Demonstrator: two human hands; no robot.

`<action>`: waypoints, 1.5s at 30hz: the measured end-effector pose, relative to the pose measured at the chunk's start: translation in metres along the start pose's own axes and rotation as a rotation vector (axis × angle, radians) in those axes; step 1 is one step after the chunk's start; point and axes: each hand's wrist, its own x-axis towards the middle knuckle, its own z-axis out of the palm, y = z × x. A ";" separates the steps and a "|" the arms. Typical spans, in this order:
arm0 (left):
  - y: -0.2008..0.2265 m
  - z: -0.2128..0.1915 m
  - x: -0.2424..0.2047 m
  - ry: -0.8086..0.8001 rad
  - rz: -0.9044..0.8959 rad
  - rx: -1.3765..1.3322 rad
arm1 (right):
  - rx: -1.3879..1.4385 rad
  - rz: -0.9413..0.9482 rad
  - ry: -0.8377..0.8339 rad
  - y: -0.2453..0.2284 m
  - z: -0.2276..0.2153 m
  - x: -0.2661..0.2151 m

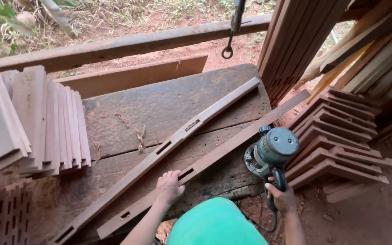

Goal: Using an electric wood router to shape and finish the edges of wooden furniture components.

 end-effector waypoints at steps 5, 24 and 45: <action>-0.025 -0.031 -0.034 -0.079 -0.083 0.015 | 0.028 -0.014 -0.005 0.029 -0.003 0.017; -0.112 -0.033 -0.114 -0.274 -0.506 0.050 | 0.048 -0.091 -0.041 0.054 -0.024 0.044; -0.094 -0.058 -0.076 -0.343 -0.242 -0.060 | -0.053 -0.161 -0.132 0.029 -0.030 0.028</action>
